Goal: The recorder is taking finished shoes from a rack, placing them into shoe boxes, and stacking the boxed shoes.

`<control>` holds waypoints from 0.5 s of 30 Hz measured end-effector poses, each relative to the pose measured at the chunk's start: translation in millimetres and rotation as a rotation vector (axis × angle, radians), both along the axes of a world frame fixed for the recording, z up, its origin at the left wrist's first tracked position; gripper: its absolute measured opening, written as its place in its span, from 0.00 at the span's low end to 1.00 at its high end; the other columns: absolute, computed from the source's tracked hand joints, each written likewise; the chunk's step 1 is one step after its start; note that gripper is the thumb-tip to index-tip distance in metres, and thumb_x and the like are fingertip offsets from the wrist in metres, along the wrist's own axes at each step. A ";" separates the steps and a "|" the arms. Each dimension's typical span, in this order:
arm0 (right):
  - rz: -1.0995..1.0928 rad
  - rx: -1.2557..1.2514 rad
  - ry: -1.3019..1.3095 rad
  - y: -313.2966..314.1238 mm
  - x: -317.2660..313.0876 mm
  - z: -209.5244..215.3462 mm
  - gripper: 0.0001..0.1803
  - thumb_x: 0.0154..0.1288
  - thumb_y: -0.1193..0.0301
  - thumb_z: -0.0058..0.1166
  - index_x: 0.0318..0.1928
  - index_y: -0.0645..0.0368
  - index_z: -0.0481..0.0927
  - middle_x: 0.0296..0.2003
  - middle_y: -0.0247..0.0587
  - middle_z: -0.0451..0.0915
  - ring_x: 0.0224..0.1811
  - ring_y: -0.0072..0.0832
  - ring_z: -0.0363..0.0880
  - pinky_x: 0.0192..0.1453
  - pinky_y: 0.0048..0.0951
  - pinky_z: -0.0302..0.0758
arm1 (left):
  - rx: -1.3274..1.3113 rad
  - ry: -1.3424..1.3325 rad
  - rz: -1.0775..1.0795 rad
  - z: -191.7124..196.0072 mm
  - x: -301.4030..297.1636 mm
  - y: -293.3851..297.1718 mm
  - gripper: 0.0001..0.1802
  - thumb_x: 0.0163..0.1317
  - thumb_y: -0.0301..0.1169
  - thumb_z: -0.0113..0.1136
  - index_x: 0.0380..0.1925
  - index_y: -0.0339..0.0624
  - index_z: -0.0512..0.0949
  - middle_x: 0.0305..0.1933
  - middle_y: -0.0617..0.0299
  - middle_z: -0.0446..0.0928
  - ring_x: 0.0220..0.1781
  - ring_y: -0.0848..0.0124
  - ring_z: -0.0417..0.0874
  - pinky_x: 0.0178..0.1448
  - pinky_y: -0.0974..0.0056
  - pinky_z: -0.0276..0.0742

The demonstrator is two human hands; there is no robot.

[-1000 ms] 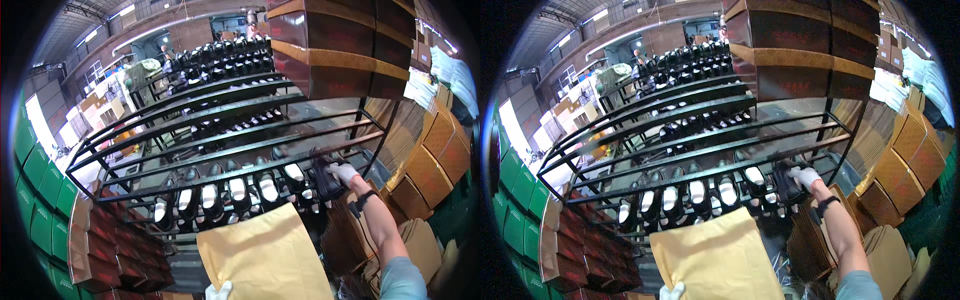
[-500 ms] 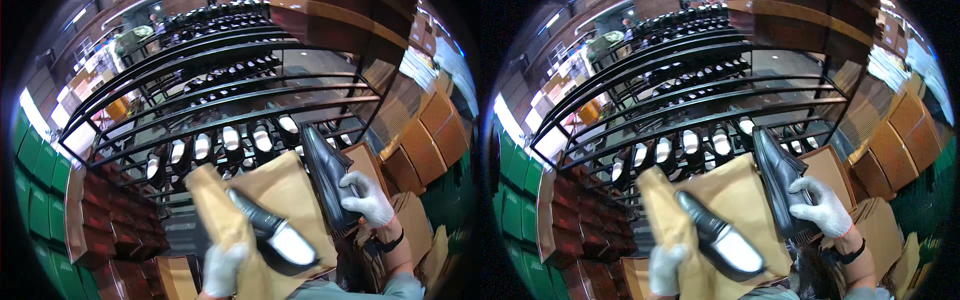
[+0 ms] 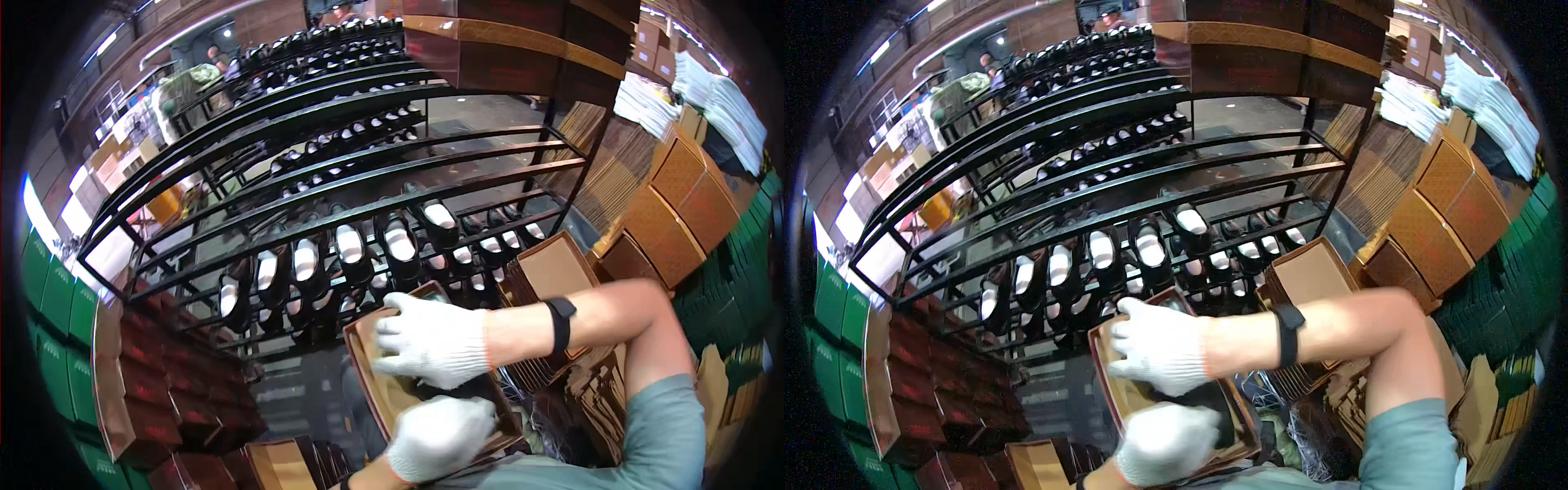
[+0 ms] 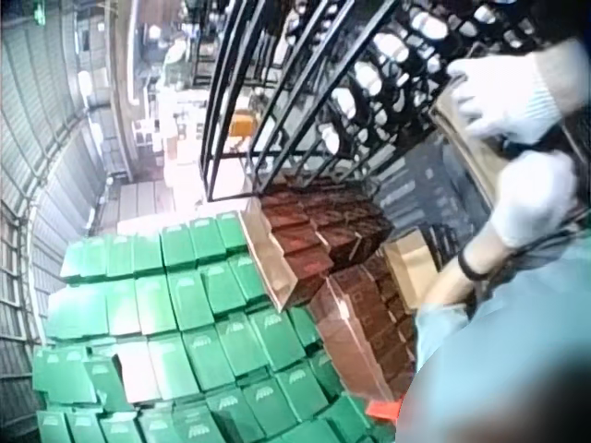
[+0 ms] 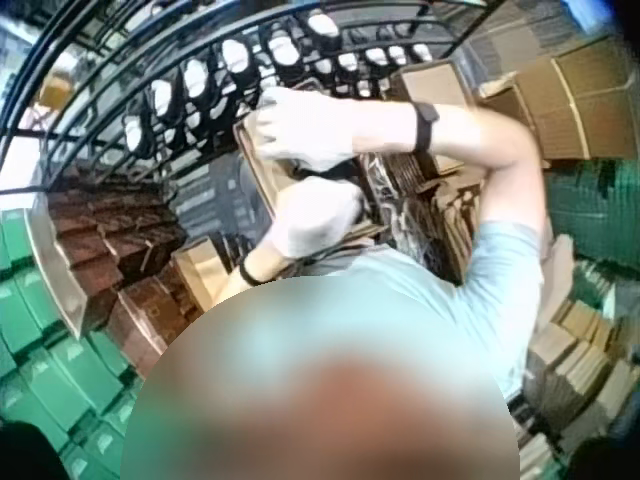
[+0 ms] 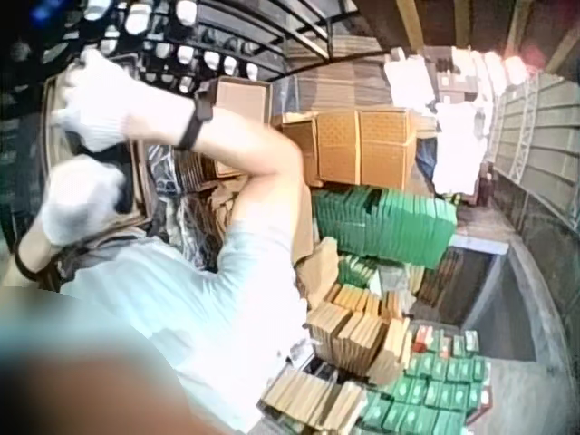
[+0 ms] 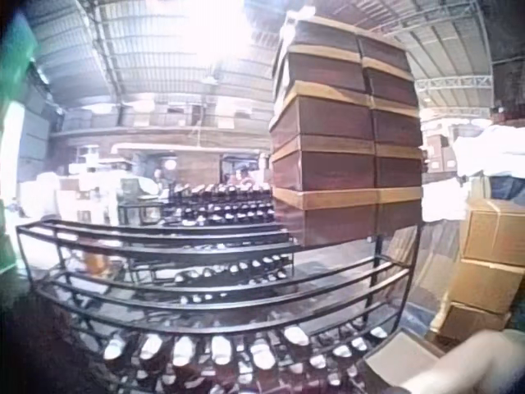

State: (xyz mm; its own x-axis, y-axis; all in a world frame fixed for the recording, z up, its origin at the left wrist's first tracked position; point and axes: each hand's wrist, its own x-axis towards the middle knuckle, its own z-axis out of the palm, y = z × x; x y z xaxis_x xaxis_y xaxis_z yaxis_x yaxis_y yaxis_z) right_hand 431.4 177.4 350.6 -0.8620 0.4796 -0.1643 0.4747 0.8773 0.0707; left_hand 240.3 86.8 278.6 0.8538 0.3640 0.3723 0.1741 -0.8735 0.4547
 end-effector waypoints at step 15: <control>-1.593 0.634 0.923 -216.1 280.9 -300.0 0.11 0.81 0.69 0.58 0.48 0.67 0.80 0.43 0.59 0.81 0.49 0.58 0.81 0.58 0.54 0.76 | -0.114 -0.247 0.704 -56.6 -34.7 27.9 0.43 0.67 0.40 0.79 0.76 0.33 0.73 0.82 0.32 0.68 0.82 0.34 0.71 0.86 0.38 0.65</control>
